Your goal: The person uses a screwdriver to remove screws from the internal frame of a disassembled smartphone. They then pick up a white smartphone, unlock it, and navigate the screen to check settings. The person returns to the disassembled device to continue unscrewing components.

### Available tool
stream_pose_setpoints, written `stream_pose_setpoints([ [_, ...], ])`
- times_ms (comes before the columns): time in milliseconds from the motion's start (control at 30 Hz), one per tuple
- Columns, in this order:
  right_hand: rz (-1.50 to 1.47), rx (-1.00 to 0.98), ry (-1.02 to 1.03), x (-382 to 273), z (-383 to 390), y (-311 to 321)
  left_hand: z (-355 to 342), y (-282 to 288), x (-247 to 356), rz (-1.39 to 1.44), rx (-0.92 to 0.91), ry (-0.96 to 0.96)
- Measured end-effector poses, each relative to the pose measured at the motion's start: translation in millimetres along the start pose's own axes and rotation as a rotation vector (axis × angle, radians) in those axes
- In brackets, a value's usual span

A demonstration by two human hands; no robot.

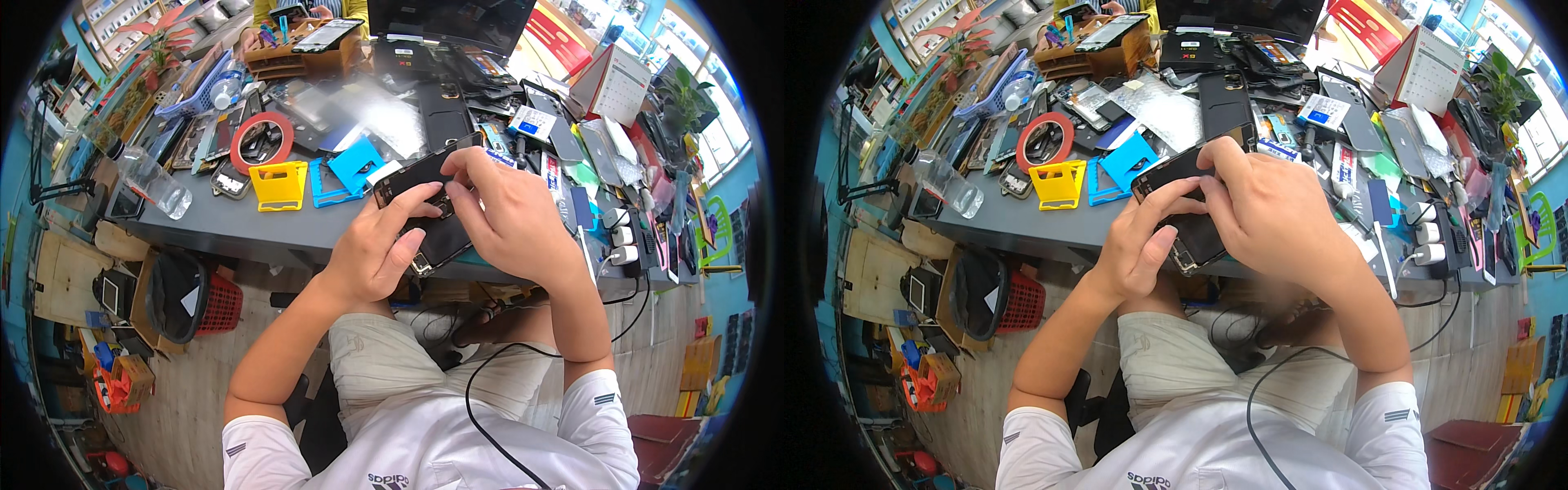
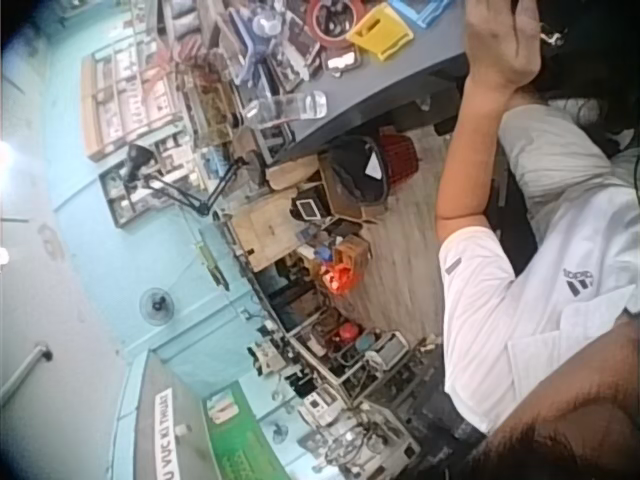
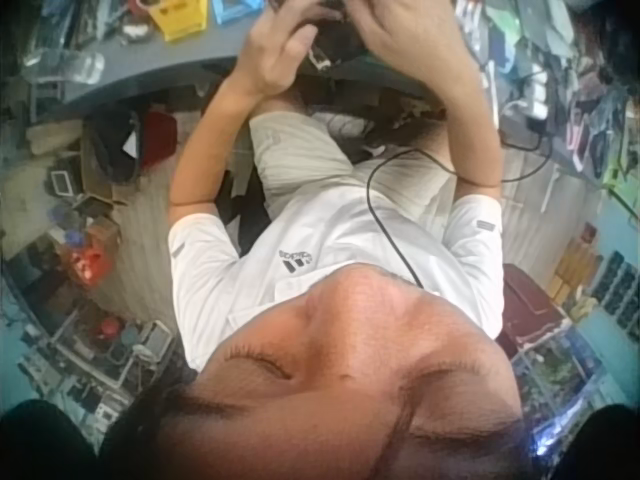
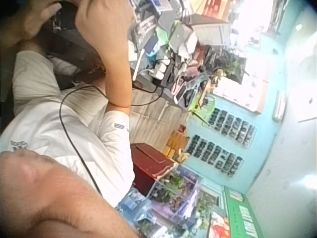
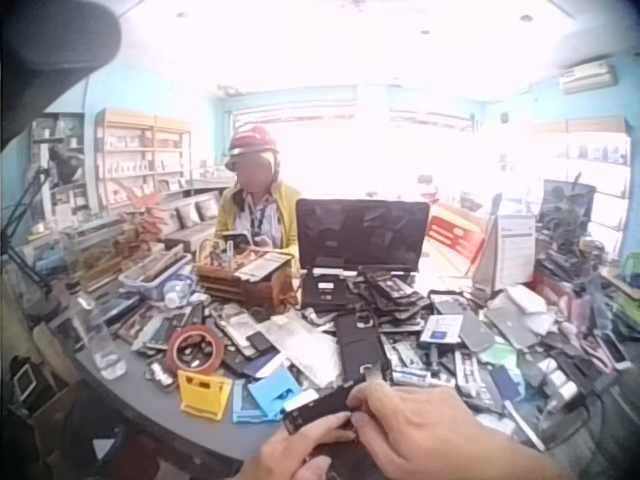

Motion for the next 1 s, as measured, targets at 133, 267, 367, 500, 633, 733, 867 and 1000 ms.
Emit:
stream_pose_setpoints([
  [133,0.145,-0.197,-0.146,0.9,-0.6,-1.3,2.0,-0.6,-1.7,0.047,0.053,-0.012],
  [267,0.034,-0.021,0.022,0.1,-0.5,-0.9,0.9,-2.1,0.2,0.027,0.045,-0.004],
  [367,0.045,-0.042,0.011,0.4,1.2,-1.2,-1.3,0.8,3.1,-0.007,0.001,0.009],
  [500,0.154,-0.291,-0.198,-0.3,0.6,-0.6,1.2,1.5,2.1,-0.011,0.018,0.008],
  [633,0.022,-0.03,0.02,-3.5,2.4,-0.5,-2.3,0.6,3.4,-0.012,0.01,-0.011],
  [733,0.023,-0.069,-0.037,1.8,6.9,-1.7,-4.0,0.7,6.8,-0.034,-0.015,0.023],
  [867,-0.01,-0.087,-0.12,7.2,10.3,-6.9,-2.7,-1.2,5.4,-0.026,0.004,0.028],
  [1000,-0.104,-0.057,-0.109,7.3,18.4,-2.5,-5.4,-4.2,4.7,-0.015,0.01,0.023],
])
Point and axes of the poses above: each hand's wrist, its own z-axis away from the middle knuckle, its own y-axis out of the back of the hand, x = y × z, the point moved 4 cm from there along -z, towards the middle knuckle, and after that the axes turned 7 degrees about -x, right-handed, at the moved point
